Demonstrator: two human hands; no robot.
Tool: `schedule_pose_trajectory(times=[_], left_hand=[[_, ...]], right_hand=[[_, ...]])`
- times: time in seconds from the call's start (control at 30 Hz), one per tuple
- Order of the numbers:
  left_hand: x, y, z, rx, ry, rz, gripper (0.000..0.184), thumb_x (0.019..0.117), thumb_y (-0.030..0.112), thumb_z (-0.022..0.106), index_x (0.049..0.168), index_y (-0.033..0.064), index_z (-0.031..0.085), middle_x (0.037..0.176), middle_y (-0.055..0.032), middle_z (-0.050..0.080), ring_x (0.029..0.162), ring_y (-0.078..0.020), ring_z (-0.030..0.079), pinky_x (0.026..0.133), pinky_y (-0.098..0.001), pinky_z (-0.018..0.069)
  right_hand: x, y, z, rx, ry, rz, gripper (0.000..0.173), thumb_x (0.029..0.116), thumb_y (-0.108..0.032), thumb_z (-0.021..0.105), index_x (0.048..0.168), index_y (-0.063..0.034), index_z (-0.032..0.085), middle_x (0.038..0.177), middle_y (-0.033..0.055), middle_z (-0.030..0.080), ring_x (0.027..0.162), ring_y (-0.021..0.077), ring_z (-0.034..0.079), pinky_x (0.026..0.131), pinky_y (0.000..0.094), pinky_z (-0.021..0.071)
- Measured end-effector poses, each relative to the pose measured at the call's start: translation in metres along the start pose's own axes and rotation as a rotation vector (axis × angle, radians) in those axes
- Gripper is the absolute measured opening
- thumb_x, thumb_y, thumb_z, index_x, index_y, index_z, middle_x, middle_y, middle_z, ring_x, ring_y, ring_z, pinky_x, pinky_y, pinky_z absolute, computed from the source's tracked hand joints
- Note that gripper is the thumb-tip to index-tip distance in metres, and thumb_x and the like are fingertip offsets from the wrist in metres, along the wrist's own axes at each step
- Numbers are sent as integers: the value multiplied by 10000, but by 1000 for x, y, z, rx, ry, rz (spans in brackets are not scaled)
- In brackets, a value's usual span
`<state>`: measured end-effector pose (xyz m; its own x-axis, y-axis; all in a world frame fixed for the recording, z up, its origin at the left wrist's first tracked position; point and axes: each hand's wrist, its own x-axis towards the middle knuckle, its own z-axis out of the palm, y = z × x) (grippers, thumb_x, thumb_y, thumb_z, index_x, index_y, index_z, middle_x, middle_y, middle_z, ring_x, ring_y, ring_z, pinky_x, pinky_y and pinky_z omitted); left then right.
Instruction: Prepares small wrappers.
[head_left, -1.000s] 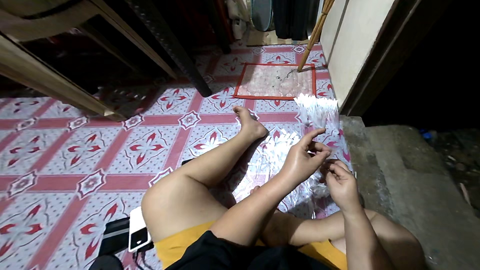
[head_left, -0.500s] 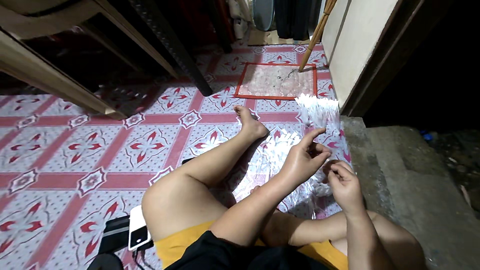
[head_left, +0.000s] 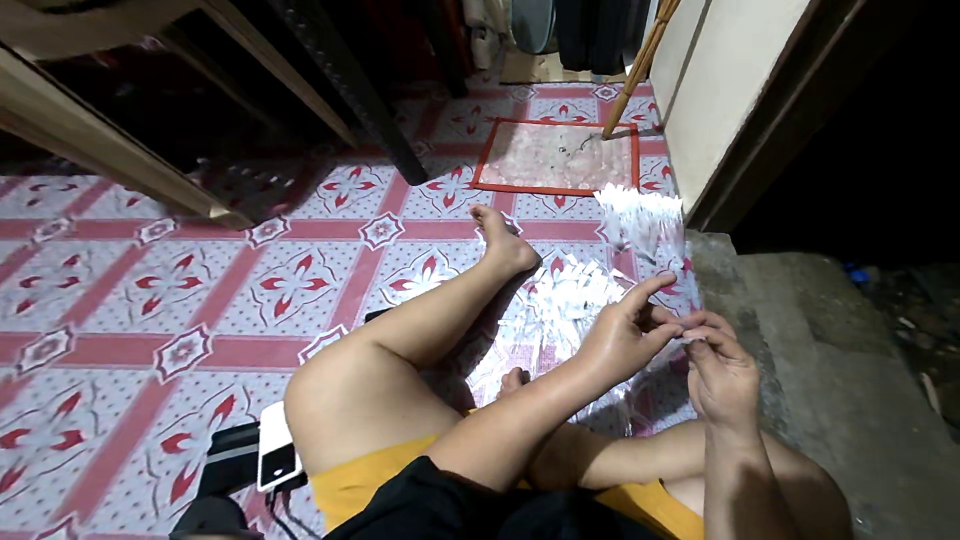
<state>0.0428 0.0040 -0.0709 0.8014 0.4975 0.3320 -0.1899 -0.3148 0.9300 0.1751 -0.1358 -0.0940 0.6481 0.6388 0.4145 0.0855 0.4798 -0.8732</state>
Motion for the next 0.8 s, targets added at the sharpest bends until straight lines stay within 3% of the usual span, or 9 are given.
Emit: schedule_pose_trajectory(times=[0.17, 0.37, 0.8], left_hand=[[-2, 0, 0, -25, 1, -43, 657, 931, 233, 781, 1504, 178, 466, 970, -4, 760, 790, -118, 722, 784, -317, 630], [-1, 3, 4, -136, -20, -100, 658, 921, 204, 790, 1496, 135, 477, 996, -44, 771, 831, -164, 746, 836, -364, 637], [0, 12, 13, -216, 0, -126, 677, 944, 196, 762, 1517, 84, 420, 963, -78, 763, 825, -174, 741, 829, -366, 630]], right_hand=[[0, 7, -3, 37, 6, 12, 83, 960, -45, 662, 1007, 3, 712, 1120, 133, 672, 1028, 241, 665, 909, 373, 588], [-1, 10, -7, 29, 36, 5, 74, 954, -25, 652, 1000, 1, 703, 1089, 123, 668, 1001, 223, 663, 867, 354, 591], [-4, 15, -7, -127, 137, -99, 120, 914, 11, 698, 1032, 8, 723, 1125, 132, 682, 1035, 245, 676, 901, 369, 599]])
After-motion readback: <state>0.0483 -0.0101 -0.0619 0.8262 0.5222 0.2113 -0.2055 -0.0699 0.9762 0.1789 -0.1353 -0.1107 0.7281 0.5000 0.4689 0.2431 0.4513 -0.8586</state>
